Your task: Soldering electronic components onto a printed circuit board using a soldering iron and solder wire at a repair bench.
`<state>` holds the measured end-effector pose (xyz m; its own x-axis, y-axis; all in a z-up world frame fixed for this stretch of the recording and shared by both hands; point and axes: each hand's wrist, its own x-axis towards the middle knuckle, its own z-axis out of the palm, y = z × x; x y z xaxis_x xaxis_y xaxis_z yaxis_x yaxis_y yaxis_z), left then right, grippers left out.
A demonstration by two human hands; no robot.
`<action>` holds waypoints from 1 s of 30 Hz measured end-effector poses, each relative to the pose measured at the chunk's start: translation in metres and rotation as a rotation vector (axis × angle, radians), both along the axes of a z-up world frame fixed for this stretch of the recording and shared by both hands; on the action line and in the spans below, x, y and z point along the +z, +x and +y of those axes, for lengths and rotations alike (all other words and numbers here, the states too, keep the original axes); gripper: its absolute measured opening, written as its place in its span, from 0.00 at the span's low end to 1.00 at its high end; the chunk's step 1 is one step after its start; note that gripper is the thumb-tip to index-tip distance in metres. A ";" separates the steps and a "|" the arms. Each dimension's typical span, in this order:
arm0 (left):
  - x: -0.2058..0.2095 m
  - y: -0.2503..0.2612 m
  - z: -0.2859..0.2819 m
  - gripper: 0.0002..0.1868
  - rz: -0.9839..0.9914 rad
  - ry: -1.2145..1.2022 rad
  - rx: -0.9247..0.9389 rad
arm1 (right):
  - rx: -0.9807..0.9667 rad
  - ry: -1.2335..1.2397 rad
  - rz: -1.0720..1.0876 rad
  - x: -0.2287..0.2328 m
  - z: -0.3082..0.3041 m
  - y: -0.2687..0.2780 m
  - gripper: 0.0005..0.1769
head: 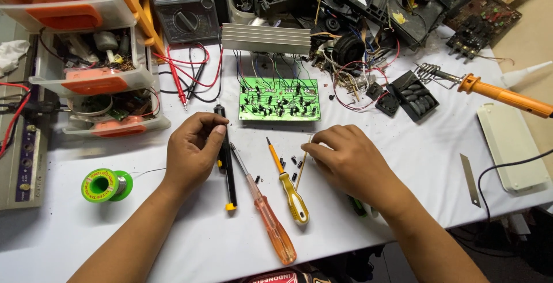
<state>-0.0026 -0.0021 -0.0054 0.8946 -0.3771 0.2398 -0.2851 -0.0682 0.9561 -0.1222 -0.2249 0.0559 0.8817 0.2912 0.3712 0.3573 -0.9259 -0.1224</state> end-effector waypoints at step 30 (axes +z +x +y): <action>0.006 -0.005 -0.002 0.08 0.149 -0.046 0.039 | -0.849 1.393 -0.475 -0.022 -0.169 -0.034 0.10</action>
<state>-0.0078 -0.0044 0.0009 0.9353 -0.3332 0.1192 -0.1375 -0.0320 0.9900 -0.1563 -0.3941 0.0336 0.3502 -0.9198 0.1770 0.0964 -0.1526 -0.9836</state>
